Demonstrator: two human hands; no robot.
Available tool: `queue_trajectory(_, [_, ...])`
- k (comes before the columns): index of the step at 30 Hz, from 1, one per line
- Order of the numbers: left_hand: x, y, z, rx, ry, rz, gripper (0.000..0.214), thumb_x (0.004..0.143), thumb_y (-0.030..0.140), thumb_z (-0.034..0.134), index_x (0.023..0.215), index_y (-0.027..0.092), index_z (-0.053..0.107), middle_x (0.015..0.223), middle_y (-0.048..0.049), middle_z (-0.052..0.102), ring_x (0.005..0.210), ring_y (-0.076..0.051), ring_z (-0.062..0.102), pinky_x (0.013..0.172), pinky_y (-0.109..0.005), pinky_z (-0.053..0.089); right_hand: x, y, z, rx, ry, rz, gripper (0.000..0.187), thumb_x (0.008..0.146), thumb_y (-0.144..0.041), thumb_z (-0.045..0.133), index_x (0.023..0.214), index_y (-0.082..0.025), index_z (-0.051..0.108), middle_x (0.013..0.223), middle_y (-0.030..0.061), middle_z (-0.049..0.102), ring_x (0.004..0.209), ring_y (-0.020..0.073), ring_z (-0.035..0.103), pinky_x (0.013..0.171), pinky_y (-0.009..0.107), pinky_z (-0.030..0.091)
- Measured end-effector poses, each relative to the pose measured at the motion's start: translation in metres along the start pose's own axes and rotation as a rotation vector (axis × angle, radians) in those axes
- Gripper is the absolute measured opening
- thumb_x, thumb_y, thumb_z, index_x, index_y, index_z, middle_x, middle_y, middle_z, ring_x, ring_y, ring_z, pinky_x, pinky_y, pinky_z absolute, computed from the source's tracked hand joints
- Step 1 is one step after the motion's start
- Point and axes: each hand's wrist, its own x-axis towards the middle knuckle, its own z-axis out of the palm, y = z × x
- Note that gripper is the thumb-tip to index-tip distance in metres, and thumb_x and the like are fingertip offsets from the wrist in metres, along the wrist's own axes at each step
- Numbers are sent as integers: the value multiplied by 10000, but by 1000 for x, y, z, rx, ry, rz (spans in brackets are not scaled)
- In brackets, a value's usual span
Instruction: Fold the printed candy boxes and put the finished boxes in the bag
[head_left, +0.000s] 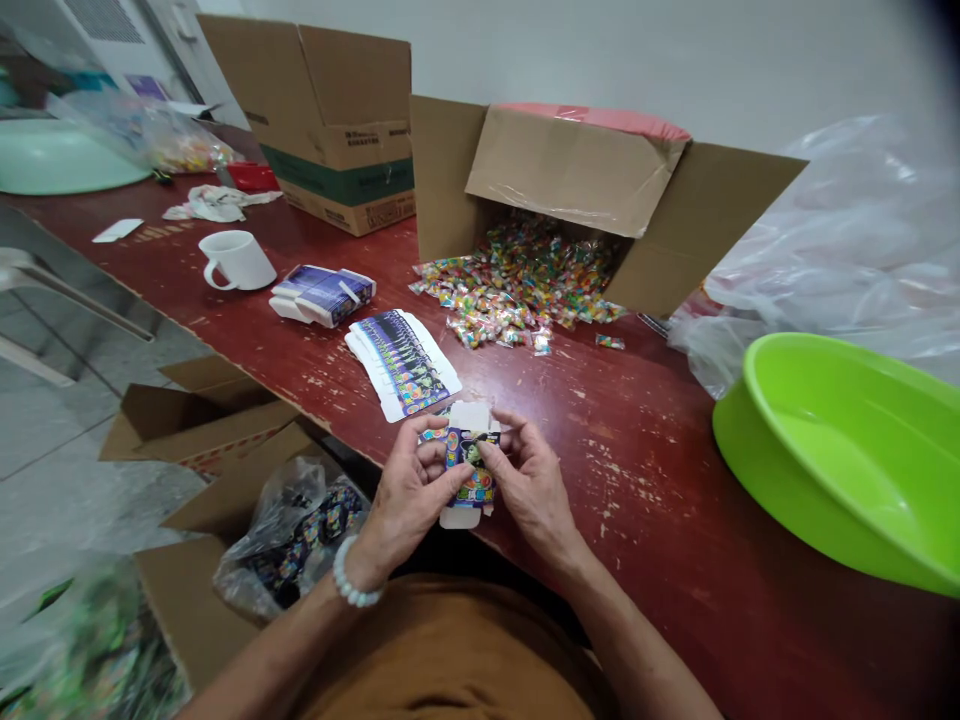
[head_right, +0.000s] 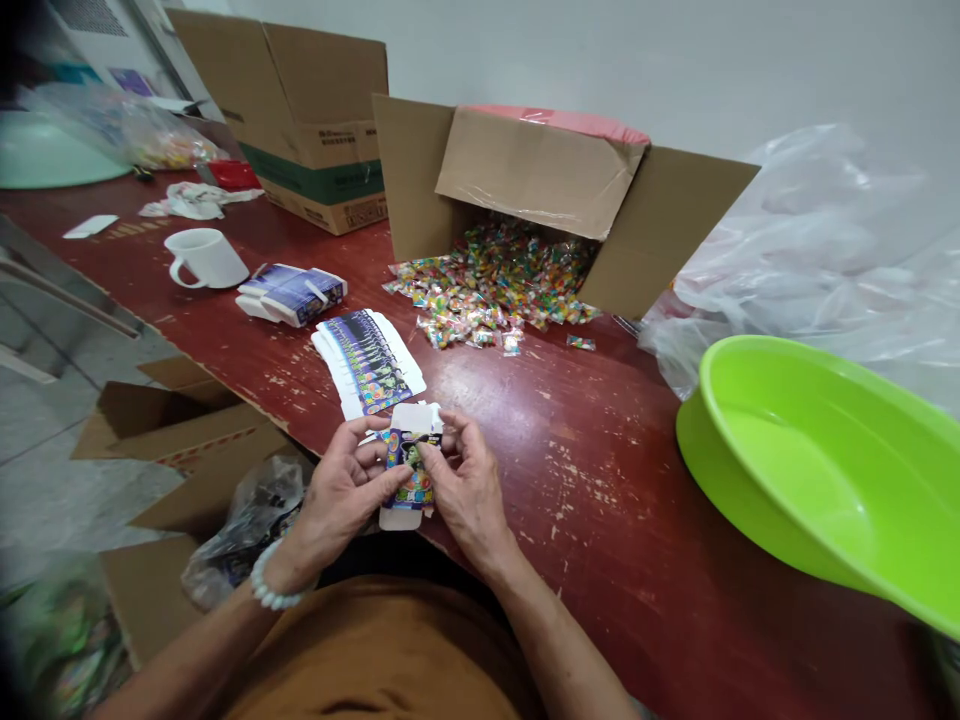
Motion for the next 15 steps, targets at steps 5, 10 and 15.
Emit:
queue_trajectory(5, [-6, -1, 4, 54, 64, 76, 654, 775, 334, 776, 1340, 259, 457, 1102, -58, 717, 867, -191, 730, 785, -307, 607, -6, 7, 5, 153, 13, -39, 385, 854, -366, 689, 1202, -239, 583, 976, 27, 707, 859, 169, 665, 770, 288, 535])
queue_trajectory(10, [-2, -1, -7, 59, -57, -9, 461, 773, 334, 783, 1175, 199, 602, 909, -30, 722, 759, -161, 686, 699, -265, 573, -2, 10, -6, 191, -27, 47, 226, 833, -409, 728, 900, -194, 715, 878, 19, 716, 780, 159, 638, 754, 292, 514])
queue_trajectory(15, [1, 1, -10, 59, -172, -36, 281, 853, 370, 714, 1043, 184, 622, 841, 3, 668, 729, -120, 616, 674, -225, 510, 14, 12, -22, 322, -168, 255, 282, 662, -363, 880, 767, -171, 702, 746, -3, 707, 641, 118, 612, 685, 265, 497])
